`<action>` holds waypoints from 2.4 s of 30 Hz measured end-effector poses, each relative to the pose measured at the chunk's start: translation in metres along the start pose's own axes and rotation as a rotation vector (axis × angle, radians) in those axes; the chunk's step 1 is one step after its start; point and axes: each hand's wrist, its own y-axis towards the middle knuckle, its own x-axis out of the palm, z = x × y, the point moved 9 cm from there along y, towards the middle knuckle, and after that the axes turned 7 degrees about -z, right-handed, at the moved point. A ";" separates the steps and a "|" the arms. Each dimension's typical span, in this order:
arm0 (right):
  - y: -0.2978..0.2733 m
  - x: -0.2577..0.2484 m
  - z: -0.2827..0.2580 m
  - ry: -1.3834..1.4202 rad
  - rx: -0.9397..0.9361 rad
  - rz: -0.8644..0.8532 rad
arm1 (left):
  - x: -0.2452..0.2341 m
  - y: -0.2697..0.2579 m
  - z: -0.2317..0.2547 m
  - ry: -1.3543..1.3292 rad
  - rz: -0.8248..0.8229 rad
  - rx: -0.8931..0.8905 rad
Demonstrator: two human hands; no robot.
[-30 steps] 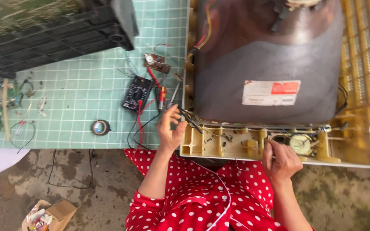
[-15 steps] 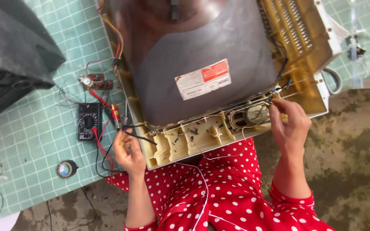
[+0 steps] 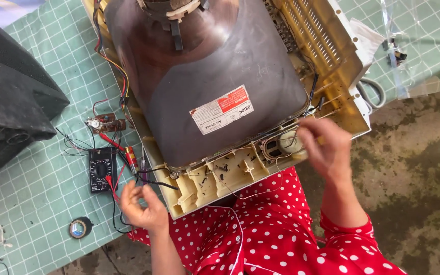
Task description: The person repairs a CRT television by stripping and twisting wires, wrapping them with electrical tape, and using a soldering iron to secure connections. They also use a multimeter to test components and connect a circuit board to the CRT neck.
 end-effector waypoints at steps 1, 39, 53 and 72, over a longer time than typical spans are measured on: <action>-0.002 0.012 -0.011 0.002 -0.002 0.000 | -0.006 0.012 0.006 0.002 0.002 0.002; -0.142 0.274 -0.197 1.133 -0.422 -1.341 | -0.086 0.176 0.036 -0.544 0.321 0.058; -0.124 0.254 -0.127 1.065 -0.278 -1.090 | 0.123 0.124 -0.214 0.972 -0.405 -0.047; -0.118 0.243 -0.130 0.956 -0.261 -1.179 | -0.030 0.190 -0.021 0.182 0.194 0.163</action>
